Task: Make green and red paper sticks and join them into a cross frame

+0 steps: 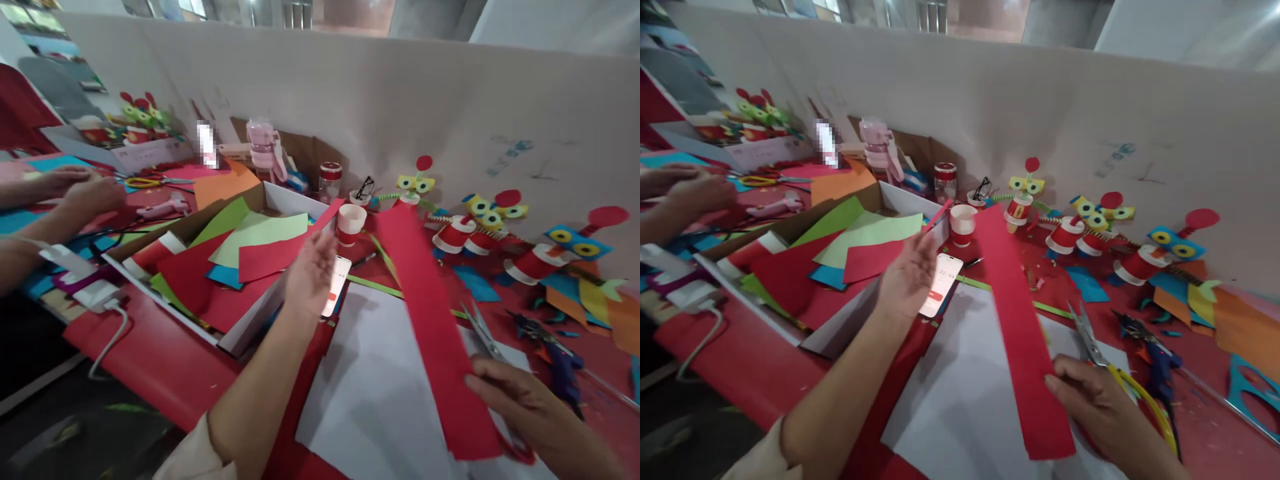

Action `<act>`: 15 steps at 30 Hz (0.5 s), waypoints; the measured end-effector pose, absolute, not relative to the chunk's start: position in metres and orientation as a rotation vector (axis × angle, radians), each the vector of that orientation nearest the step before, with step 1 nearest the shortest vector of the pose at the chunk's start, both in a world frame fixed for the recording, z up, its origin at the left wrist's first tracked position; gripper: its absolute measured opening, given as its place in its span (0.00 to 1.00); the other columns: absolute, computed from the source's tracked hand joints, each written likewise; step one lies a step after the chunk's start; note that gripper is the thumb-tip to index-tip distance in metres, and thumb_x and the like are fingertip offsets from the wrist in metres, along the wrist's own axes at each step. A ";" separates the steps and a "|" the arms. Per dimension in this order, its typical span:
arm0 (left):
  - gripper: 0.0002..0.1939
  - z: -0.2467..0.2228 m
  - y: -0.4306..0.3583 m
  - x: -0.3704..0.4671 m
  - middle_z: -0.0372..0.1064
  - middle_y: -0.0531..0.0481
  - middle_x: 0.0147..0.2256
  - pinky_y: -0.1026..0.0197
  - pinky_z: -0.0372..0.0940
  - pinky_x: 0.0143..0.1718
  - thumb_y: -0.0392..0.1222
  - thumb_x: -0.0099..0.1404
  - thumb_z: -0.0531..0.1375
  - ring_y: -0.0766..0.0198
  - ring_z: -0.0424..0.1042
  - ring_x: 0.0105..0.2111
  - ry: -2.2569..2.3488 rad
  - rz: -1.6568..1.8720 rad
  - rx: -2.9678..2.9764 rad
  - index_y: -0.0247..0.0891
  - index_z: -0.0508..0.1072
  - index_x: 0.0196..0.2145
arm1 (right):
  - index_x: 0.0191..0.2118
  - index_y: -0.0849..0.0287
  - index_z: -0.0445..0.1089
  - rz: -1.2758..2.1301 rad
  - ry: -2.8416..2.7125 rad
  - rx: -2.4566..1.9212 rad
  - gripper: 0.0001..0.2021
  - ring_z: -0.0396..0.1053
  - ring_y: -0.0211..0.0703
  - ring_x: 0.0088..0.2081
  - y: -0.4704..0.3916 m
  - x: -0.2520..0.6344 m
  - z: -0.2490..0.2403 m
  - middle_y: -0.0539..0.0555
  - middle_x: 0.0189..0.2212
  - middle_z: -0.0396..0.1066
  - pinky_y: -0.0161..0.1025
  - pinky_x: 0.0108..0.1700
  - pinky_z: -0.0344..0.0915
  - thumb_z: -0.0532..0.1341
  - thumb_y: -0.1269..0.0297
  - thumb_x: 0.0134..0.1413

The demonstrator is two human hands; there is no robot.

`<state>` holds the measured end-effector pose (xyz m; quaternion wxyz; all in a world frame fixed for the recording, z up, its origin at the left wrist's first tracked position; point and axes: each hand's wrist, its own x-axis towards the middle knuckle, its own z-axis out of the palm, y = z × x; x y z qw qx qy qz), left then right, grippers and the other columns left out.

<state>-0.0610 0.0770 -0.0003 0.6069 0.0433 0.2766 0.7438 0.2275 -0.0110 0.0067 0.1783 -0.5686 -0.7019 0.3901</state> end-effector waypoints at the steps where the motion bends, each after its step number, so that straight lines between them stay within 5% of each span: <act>1: 0.07 -0.002 0.072 -0.052 0.76 0.46 0.41 0.62 0.68 0.43 0.40 0.65 0.59 0.63 0.75 0.41 0.648 1.619 0.144 0.36 0.74 0.39 | 0.21 0.54 0.62 1.070 -1.939 -1.625 0.20 0.59 0.39 0.23 -0.010 0.226 0.004 0.48 0.18 0.60 0.33 0.25 0.59 0.57 0.43 0.53; 6: 0.20 -0.021 0.037 0.004 0.77 0.43 0.40 0.57 0.67 0.44 0.40 0.48 0.71 0.57 0.75 0.39 0.560 0.909 0.585 0.35 0.76 0.40 | 0.23 0.55 0.69 1.138 -1.902 -1.643 0.18 0.65 0.41 0.26 -0.005 0.200 -0.009 0.50 0.22 0.68 0.32 0.27 0.63 0.60 0.45 0.51; 10: 0.20 -0.027 0.028 0.017 0.78 0.42 0.31 0.56 0.69 0.38 0.48 0.47 0.71 0.56 0.77 0.32 0.578 0.975 0.503 0.32 0.76 0.34 | 0.24 0.56 0.70 1.422 -1.864 -1.576 0.19 0.67 0.41 0.28 -0.007 0.178 -0.020 0.50 0.22 0.70 0.32 0.29 0.64 0.59 0.45 0.52; 15: 0.19 -0.016 0.044 -0.002 0.78 0.42 0.31 0.56 0.68 0.43 0.46 0.47 0.71 0.55 0.77 0.36 0.646 1.247 0.442 0.32 0.76 0.33 | 0.30 0.57 0.72 1.663 -1.789 -1.633 0.21 0.70 0.42 0.32 -0.016 0.165 -0.028 0.52 0.27 0.74 0.33 0.33 0.64 0.56 0.43 0.55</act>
